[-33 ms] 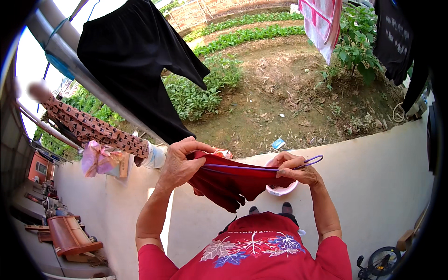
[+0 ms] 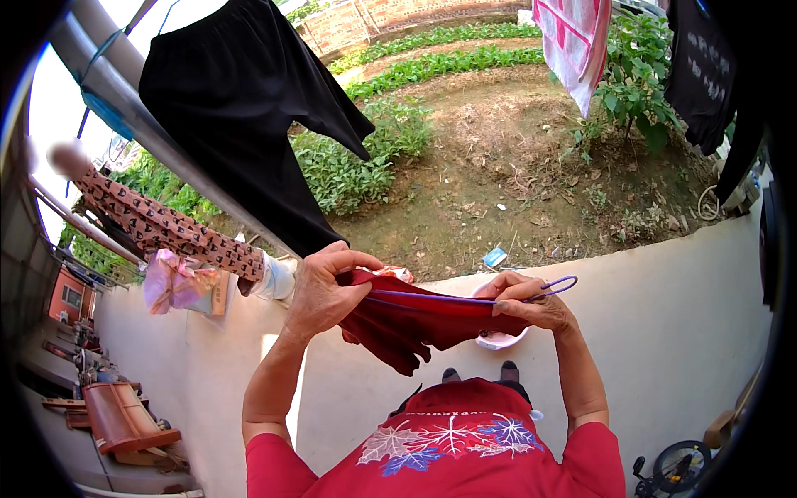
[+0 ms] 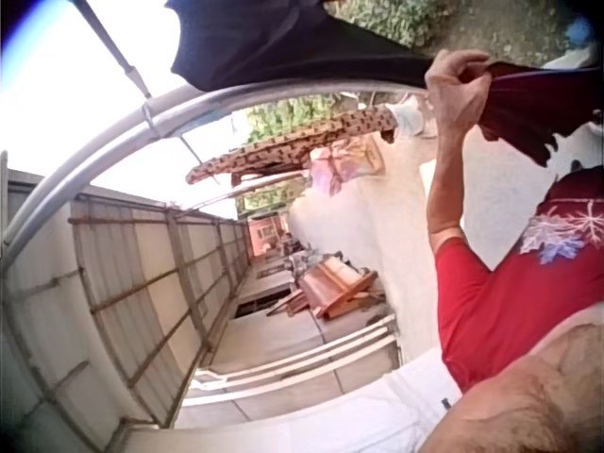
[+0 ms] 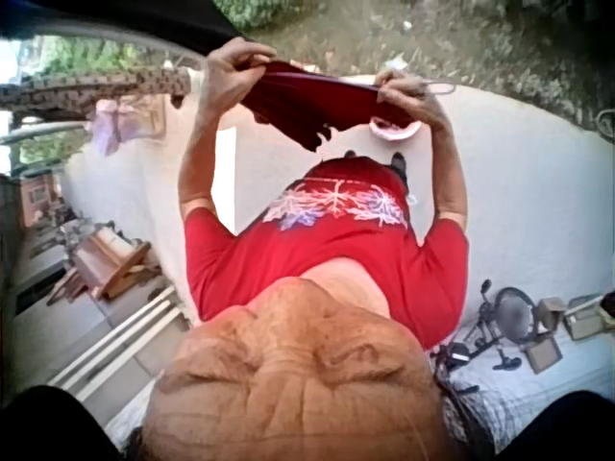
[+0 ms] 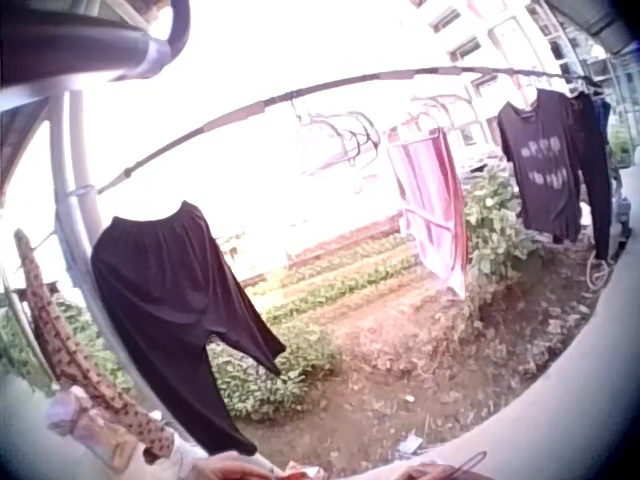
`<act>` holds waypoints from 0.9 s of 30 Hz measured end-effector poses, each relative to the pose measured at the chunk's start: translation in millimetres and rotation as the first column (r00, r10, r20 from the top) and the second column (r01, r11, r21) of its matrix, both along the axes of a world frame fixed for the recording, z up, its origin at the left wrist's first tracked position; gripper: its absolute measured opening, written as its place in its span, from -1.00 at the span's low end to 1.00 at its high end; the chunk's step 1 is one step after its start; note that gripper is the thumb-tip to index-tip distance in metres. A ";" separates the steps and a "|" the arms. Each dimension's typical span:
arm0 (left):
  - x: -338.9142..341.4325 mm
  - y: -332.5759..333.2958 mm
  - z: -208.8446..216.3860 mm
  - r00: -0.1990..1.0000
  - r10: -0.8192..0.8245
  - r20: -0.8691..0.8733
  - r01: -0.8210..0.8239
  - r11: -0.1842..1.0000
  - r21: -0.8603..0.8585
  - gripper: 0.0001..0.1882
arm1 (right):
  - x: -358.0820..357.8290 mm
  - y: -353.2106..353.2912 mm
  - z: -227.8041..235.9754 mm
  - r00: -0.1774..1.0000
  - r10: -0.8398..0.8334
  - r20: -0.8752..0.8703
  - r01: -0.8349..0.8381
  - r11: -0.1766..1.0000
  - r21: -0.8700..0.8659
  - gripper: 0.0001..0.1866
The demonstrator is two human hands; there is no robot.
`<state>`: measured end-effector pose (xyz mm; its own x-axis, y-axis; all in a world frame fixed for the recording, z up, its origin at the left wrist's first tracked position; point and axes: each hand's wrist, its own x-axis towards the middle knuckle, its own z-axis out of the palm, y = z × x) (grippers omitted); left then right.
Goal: The person takes wet clothes from a pink basin, places them on hangers, and hangs them on an outdoor clothesline. Items handled include a red shirt, a towel, a patterned bra, and a pink bra. The person then carries the empty basin to a washing station and places it inside a larger red basin.
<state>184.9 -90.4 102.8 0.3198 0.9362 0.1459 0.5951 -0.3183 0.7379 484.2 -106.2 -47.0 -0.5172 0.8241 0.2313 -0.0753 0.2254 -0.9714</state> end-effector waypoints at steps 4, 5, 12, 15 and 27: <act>-22.9 9.8 -3.1 0.992 -0.090 -0.091 0.096 0.994 0.061 -0.75 | 10.7 -1.0 38.9 0.989 -0.114 0.098 0.114 0.993 0.002 -0.80; -30.6 11.7 -4.3 0.984 -0.139 -0.109 0.146 0.987 0.063 -0.75 | 13.5 -0.5 48.9 0.986 -0.121 0.115 0.113 0.991 0.066 -0.81; -37.9 20.8 -4.9 0.951 -0.308 -0.010 0.306 0.949 -0.077 -0.68 | 16.9 -4.5 99.3 0.930 -0.205 0.305 0.205 0.978 0.034 -0.82; -39.5 22.7 -6.2 0.942 -0.335 0.029 0.336 0.941 -0.042 -0.64 | 27.9 -3.7 118.5 0.937 -0.211 0.278 0.204 0.977 0.052 -0.82; -6.6 33.7 -13.2 0.924 -0.376 0.066 0.362 0.919 0.155 -0.72 | -3.8 -3.1 179.3 0.802 -0.265 0.535 0.088 0.939 0.333 -0.84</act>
<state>178.2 -56.7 89.6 0.6176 0.7230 0.3096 0.3473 -0.6039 0.7174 480.4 -109.3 132.3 -0.4794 0.8594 0.1778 0.5327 0.4459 -0.7193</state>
